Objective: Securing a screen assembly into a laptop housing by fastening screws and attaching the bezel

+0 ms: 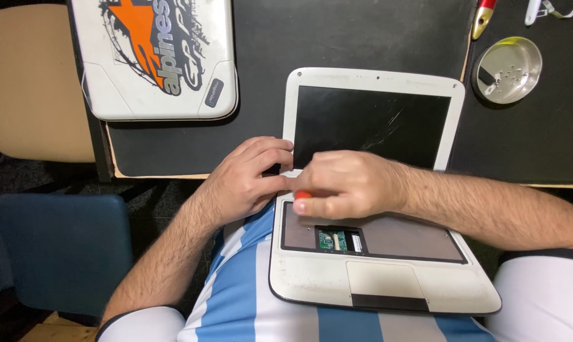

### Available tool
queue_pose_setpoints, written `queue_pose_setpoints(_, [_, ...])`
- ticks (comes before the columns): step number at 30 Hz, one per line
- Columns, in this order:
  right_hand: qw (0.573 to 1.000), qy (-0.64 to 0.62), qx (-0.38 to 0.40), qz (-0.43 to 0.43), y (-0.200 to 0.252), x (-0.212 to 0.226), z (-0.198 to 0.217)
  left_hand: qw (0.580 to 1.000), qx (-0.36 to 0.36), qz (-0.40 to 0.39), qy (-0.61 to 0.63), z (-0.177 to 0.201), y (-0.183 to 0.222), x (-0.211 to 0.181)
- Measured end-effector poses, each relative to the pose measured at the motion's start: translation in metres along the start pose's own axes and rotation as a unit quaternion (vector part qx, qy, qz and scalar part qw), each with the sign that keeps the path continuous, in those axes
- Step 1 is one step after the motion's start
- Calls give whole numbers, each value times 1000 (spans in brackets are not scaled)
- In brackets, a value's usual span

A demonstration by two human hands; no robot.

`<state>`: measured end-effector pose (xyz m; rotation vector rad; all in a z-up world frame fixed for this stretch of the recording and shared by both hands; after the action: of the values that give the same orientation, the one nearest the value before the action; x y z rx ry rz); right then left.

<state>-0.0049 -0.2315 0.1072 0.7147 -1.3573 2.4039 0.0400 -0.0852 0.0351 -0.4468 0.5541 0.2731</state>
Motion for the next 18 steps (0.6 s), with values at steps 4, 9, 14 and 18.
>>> queue_pose_setpoints(4, [1000,4,-30,0,10,-9,-1,1000,-4,-3,6,3,-3,-2])
queue_pose_setpoints(9, [1000,9,-7,0,8,-5,-9,1000,3,0,-1,-3,2,1])
queue_pose_setpoints(14, [999,21,-20,14,13,-9,-2,1000,0,-5,-4,4,-5,-4])
queue_pose_setpoints(18, [1000,7,2,12,-2,5,-1,1000,2,-3,-4,-1,0,0])
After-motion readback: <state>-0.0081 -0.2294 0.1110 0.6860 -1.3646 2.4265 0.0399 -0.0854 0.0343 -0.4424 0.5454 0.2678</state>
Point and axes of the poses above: each hand's wrist, its own y-axis away from the middle knuckle, its own z-axis out of the back of the hand, x = y × z, the point moved 10 cm from there along -y, towards the middle knuckle, and after that the axes turned 2 degrees about -z, right-handed, at the moved point
